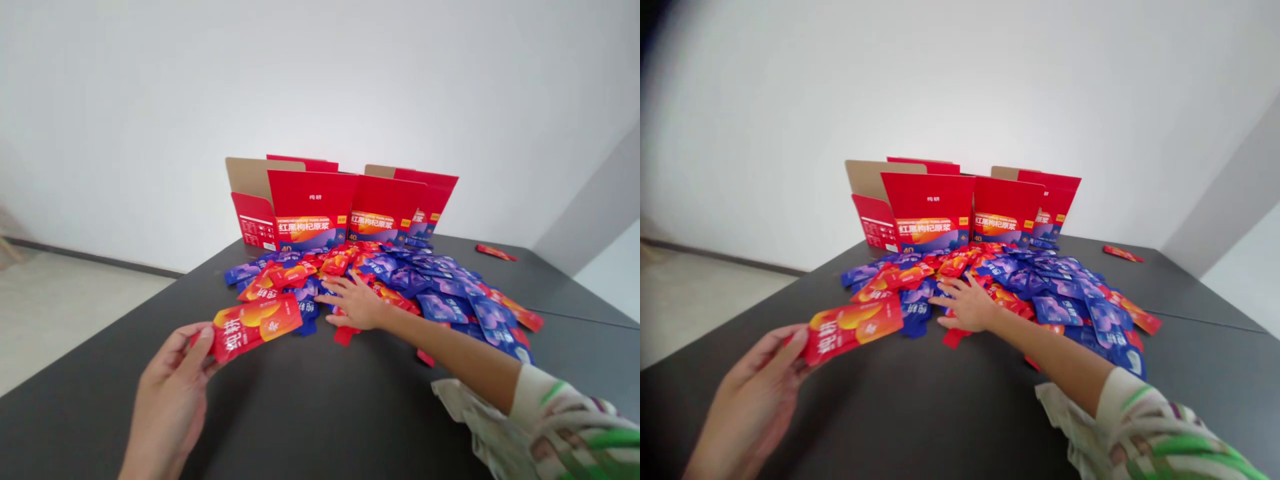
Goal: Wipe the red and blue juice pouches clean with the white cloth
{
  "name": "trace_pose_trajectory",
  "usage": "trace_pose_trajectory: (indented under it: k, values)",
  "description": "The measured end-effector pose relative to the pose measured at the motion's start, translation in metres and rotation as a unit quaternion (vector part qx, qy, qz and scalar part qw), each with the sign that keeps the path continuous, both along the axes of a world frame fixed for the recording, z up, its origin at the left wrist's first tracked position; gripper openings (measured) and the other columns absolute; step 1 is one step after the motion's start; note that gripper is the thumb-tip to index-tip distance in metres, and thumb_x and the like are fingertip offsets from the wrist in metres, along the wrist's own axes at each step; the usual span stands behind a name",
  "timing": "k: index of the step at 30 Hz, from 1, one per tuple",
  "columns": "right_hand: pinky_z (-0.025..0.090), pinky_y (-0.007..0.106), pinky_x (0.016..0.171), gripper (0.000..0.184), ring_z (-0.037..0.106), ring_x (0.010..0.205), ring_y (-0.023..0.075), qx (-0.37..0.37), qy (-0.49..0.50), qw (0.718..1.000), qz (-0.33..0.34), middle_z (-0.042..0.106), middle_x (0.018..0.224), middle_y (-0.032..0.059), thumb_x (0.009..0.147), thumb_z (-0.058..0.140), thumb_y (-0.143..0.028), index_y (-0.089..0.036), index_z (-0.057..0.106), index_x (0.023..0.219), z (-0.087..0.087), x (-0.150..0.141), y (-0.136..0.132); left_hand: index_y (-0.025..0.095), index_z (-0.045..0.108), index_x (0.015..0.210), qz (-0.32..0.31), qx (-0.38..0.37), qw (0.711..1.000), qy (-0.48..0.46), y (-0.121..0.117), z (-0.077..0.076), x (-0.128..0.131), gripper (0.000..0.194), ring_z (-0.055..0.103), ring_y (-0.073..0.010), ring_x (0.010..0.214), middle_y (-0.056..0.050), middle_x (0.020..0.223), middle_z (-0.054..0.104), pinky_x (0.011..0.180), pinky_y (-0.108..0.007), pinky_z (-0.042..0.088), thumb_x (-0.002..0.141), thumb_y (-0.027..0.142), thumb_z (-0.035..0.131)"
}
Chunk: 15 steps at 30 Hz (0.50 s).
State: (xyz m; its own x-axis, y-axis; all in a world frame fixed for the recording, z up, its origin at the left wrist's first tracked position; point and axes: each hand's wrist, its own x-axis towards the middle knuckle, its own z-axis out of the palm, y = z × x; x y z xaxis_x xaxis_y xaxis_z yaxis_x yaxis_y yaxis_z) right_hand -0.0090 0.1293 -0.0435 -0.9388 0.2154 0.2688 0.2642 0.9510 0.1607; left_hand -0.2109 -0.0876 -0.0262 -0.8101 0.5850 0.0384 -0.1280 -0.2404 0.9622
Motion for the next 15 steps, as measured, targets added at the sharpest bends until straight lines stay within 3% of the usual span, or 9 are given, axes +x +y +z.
trace_pose_trajectory:
  k: [7,9,11,13,15]
  values:
    - [0.011,0.052,0.106,0.051,0.033,0.128,0.0263,0.013,-0.009,0.999,-0.035,0.045,0.137,0.0047,0.083,0.048,-0.054,-0.031,0.048,0.129,0.005,0.022,0.038,0.019,0.061,0.085,-0.131,-0.091,0.987,0.008,-0.004,0.002,0.016,0.043,0.055,-0.0114,0.069,0.003,0.08,0.062,0.053,-0.016,0.05,0.054,0.045,0.077]
    - [0.014,0.052,0.105,0.049,0.036,0.125,0.0269,-0.002,0.024,0.998,-0.062,0.049,0.133,0.0057,0.081,0.052,-0.053,-0.029,0.053,0.124,0.011,0.026,0.04,0.018,0.062,0.085,-0.129,-0.092,0.987,0.003,-0.007,0.003,0.009,0.043,0.055,-0.0115,0.069,0.003,0.078,0.062,0.052,-0.016,0.05,0.053,0.044,0.077]
    - [0.018,0.051,0.103,0.043,0.037,0.123,0.0272,-0.007,0.063,0.994,-0.084,0.049,0.131,0.008,0.084,0.05,-0.048,-0.026,0.056,0.121,0.019,0.024,0.037,0.017,0.062,0.082,-0.071,-0.05,0.996,-0.014,-0.008,0.004,-0.001,0.042,0.056,-0.0111,0.068,0.003,0.076,0.062,0.051,-0.015,0.05,0.051,0.039,0.078]
    - [0.023,0.048,0.102,0.041,0.037,0.121,0.0257,-0.005,0.092,0.992,-0.09,0.048,0.13,0.0104,0.089,0.042,-0.043,-0.022,0.054,0.122,0.029,0.011,0.028,0.016,0.061,0.078,0.04,0.032,0.998,-0.027,-0.009,0.006,-0.011,0.036,0.056,-0.0105,0.066,0.003,0.072,0.061,0.052,-0.015,0.05,0.05,0.031,0.078]
    - [0.028,0.042,0.101,0.044,0.037,0.121,0.0233,-0.015,0.12,0.99,-0.069,0.045,0.132,0.0104,0.091,0.037,-0.042,-0.02,0.048,0.128,0.038,-0.016,0.016,0.016,0.058,0.074,0.152,0.115,0.981,-0.03,-0.009,0.009,-0.016,0.029,0.057,-0.0104,0.065,0.004,0.069,0.059,0.056,-0.018,0.051,0.051,0.023,0.075]
